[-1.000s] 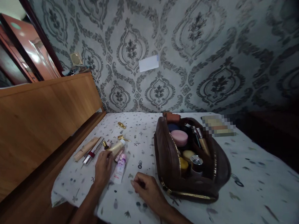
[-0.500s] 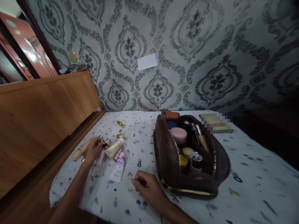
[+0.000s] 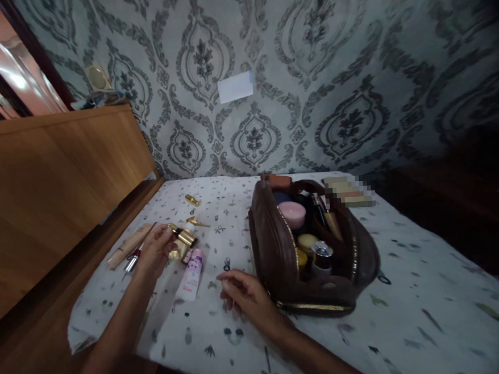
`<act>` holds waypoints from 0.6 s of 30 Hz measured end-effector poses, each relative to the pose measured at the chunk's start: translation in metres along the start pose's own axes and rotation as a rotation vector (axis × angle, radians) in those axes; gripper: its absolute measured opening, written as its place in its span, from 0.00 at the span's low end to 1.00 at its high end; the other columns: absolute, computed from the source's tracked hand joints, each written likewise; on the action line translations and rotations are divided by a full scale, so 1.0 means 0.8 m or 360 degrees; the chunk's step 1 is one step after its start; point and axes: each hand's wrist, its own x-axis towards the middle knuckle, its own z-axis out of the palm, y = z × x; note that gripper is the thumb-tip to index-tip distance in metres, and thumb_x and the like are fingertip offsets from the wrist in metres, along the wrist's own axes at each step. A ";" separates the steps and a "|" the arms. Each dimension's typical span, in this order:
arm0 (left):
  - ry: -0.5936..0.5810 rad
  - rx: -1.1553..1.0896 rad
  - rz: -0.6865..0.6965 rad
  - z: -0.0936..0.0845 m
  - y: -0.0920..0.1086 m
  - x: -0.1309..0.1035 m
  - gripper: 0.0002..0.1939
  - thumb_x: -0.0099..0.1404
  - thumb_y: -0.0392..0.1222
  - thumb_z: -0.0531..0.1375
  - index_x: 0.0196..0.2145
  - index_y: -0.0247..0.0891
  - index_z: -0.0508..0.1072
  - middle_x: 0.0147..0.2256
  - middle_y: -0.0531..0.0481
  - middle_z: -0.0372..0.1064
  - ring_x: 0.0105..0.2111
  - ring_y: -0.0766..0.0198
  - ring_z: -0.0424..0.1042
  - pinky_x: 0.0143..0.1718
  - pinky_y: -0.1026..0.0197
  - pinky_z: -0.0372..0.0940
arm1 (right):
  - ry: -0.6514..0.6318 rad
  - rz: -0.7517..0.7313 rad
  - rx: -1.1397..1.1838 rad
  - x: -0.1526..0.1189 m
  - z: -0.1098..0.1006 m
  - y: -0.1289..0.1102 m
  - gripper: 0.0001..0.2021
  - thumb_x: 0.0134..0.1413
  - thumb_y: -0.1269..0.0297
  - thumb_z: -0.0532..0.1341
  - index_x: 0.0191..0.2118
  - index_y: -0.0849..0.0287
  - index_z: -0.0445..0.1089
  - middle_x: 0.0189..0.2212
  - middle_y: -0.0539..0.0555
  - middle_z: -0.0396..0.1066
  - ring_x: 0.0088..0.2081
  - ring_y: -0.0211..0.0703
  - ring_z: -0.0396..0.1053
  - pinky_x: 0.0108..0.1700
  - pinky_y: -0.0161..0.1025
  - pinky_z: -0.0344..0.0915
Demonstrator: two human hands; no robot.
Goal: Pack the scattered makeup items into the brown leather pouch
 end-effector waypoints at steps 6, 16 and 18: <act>-0.0429 -0.0153 -0.0234 0.060 -0.028 -0.031 0.21 0.51 0.52 0.72 0.34 0.35 0.72 0.31 0.48 0.74 0.26 0.67 0.71 0.22 0.68 0.62 | 0.0112 0.0023 0.0233 -0.001 -0.001 -0.004 0.37 0.49 0.35 0.64 0.57 0.57 0.64 0.43 0.59 0.69 0.37 0.45 0.74 0.26 0.34 0.65; -0.0648 -0.0214 -0.0306 0.069 -0.052 -0.034 0.24 0.55 0.53 0.70 0.44 0.36 0.77 0.31 0.49 0.72 0.28 0.67 0.70 0.23 0.68 0.61 | 0.0041 0.0109 0.0175 -0.002 0.000 -0.012 0.29 0.51 0.34 0.62 0.39 0.59 0.66 0.26 0.50 0.69 0.22 0.36 0.66 0.24 0.33 0.58; -0.0641 -0.0214 -0.0318 0.067 -0.052 -0.036 0.22 0.55 0.53 0.70 0.42 0.36 0.78 0.30 0.50 0.71 0.27 0.67 0.70 0.24 0.68 0.62 | 0.0047 0.0131 0.0166 -0.002 0.000 -0.013 0.28 0.51 0.34 0.61 0.36 0.59 0.65 0.25 0.49 0.69 0.21 0.35 0.64 0.24 0.34 0.57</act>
